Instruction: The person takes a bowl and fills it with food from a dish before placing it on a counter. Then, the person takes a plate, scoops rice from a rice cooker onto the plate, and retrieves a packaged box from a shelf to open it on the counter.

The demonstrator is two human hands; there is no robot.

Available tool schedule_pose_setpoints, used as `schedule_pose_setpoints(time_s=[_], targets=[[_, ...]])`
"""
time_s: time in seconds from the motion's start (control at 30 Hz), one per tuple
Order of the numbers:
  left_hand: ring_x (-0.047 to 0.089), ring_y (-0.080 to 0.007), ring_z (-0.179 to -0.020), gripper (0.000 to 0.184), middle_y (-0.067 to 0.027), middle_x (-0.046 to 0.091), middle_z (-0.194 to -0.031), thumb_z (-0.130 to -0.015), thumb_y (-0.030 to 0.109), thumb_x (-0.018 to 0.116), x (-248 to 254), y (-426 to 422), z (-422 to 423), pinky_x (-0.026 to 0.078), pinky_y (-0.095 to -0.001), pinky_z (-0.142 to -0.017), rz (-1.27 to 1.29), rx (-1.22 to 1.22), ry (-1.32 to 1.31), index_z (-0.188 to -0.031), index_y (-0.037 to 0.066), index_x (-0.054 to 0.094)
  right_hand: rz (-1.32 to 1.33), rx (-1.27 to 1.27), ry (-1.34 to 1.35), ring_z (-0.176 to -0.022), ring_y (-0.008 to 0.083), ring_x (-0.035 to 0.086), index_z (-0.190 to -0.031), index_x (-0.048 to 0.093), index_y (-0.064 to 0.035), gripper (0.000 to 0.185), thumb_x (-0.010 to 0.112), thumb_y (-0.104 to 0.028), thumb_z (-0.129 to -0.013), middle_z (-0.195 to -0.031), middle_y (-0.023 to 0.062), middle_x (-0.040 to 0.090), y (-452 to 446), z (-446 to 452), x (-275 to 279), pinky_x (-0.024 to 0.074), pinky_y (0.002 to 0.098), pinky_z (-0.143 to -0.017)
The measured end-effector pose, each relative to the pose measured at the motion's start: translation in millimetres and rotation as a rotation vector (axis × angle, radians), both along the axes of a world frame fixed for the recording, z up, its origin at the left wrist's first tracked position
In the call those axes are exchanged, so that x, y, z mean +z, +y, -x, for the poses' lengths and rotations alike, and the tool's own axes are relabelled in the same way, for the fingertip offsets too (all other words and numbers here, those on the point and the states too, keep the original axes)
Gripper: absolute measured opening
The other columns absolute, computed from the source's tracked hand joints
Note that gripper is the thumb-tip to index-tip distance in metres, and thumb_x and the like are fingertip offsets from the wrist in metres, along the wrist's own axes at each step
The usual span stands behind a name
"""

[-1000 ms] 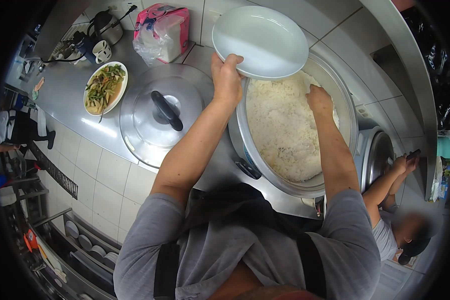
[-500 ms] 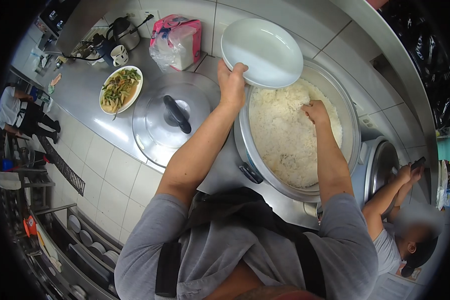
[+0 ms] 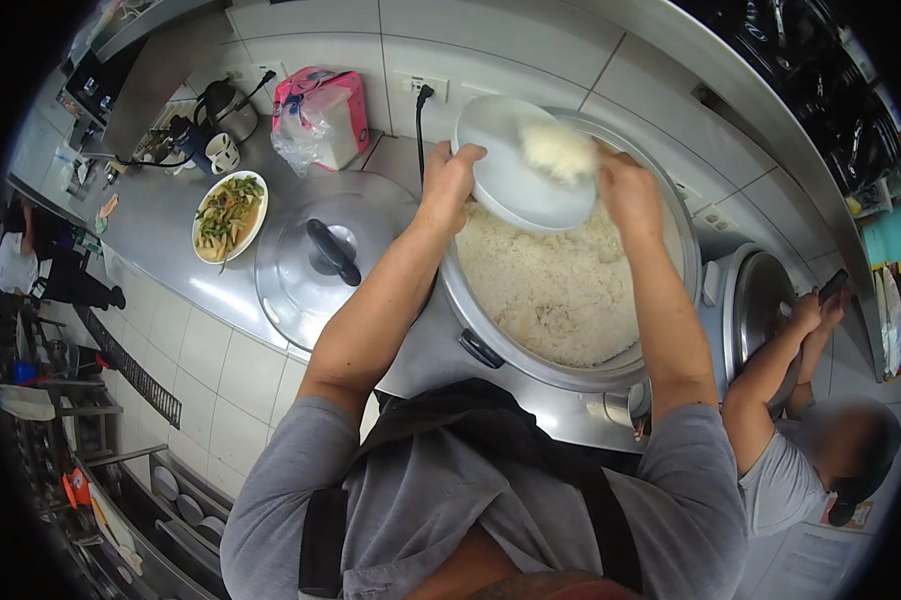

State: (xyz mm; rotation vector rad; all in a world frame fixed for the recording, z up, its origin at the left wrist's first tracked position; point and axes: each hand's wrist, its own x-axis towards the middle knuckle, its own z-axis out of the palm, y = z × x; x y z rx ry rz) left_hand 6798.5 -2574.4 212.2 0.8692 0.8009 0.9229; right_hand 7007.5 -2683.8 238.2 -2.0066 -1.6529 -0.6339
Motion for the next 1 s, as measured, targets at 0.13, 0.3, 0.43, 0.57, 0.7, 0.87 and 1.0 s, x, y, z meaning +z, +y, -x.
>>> schedule_pose_setpoints(time_s=[0.13, 0.3, 0.43, 0.57, 0.7, 0.87, 1.0], targets=[[0.059, -0.0269, -0.088, 0.046, -0.0206, 0.056, -0.103, -0.076, 0.013, 0.054, -10.7, 2.5, -0.1, 0.049, -0.0344, -0.075, 0.083, -0.043, -0.116, -0.116, -0.008, 0.044, 0.156, 0.082, -0.154, -0.07, 0.0292, 0.062, -0.113, 0.062, -0.0131, 0.042, 0.052, -0.001, -0.074, -0.076, 0.013, 0.06, -9.5, 17.5, 18.9, 0.0517, 0.0382, -0.064], [0.058, -0.0281, -0.092, 0.047, -0.0212, 0.055, -0.104, -0.076, 0.009, 0.051, -4.5, 3.2, 17.3, 0.048, -0.0351, -0.078, -0.057, -0.02, -0.262, -0.118, -0.01, 0.041, 0.061, 0.103, -0.114, -0.063, 0.0267, 0.059, -0.11, 0.065, -0.0148, 0.037, 0.059, -0.003, -0.075, -0.076, 0.0091, 0.059, -34.4, 24.6, 61.9, 0.0498, 0.0381, -0.061], [0.058, -0.0282, -0.093, 0.047, -0.0216, 0.055, -0.104, -0.076, 0.007, 0.051, 2.6, 2.6, 21.8, 0.048, -0.0351, -0.079, 0.0, 0.046, -0.318, -0.117, -0.012, 0.042, 0.193, 0.217, -0.197, -0.072, 0.027, 0.062, -0.112, 0.063, -0.0127, 0.041, 0.054, 0.001, -0.074, -0.082, 0.0111, 0.062, -38.9, 43.6, 41.3, 0.0518, 0.0355, -0.062], [0.058, -0.0278, -0.092, 0.037, -0.0196, 0.055, -0.102, -0.077, 0.006, 0.051, -6.3, 17.7, 28.8, 0.048, -0.0358, -0.078, 0.055, 0.102, -0.261, -0.111, -0.009, 0.045, 0.206, 0.171, 0.035, -0.074, 0.0277, 0.062, -0.11, 0.064, -0.0125, 0.037, 0.054, 0.001, -0.077, -0.09, 0.01, 0.064, -32.3, 39.9, 39.6, 0.0521, 0.0361, -0.065], [0.059, -0.0277, -0.09, 0.029, -0.0164, 0.056, -0.098, -0.079, 0.007, 0.05, -16.0, 32.5, 29.5, 0.049, -0.0364, -0.078, -0.063, 0.271, -0.342, -0.105, -0.005, 0.046, 0.03, 0.068, 0.148, -0.076, 0.0283, 0.063, -0.109, 0.064, -0.0131, 0.033, 0.051, -0.003, -0.081, -0.093, 0.0117, 0.064, -6.9, -22.0, 35.5, 0.0516, 0.0392, -0.068], [0.056, -0.023, -0.088, 0.035, -0.0146, 0.053, -0.101, -0.077, 0.009, 0.052, -26.6, 44.1, 9.9, 0.047, -0.0339, -0.074, 0.004, 0.399, -0.488, -0.109, -0.002, 0.043, 0.629, -0.321, -0.152, -0.091, 0.0326, 0.063, -0.108, 0.064, -0.0093, 0.03, 0.042, -0.012, -0.087, -0.1, 0.0166, 0.064, 46.6, -78.3, -33.9, 0.0515, 0.0428, -0.077], [0.055, -0.0225, -0.089, 0.037, -0.0137, 0.052, -0.1, -0.077, 0.009, 0.052, -31.4, 47.6, 5.3, 0.046, -0.0334, -0.071, -0.017, 0.413, -0.501, -0.111, -0.001, 0.041, 0.706, -0.433, -0.045, -0.1, 0.0343, 0.06, -0.104, 0.064, -0.0041, 0.029, 0.041, -0.012, -0.087, -0.108, 0.0165, 0.062, 77.4, -58.6, -50.1, 0.0511, 0.0428, -0.083]])
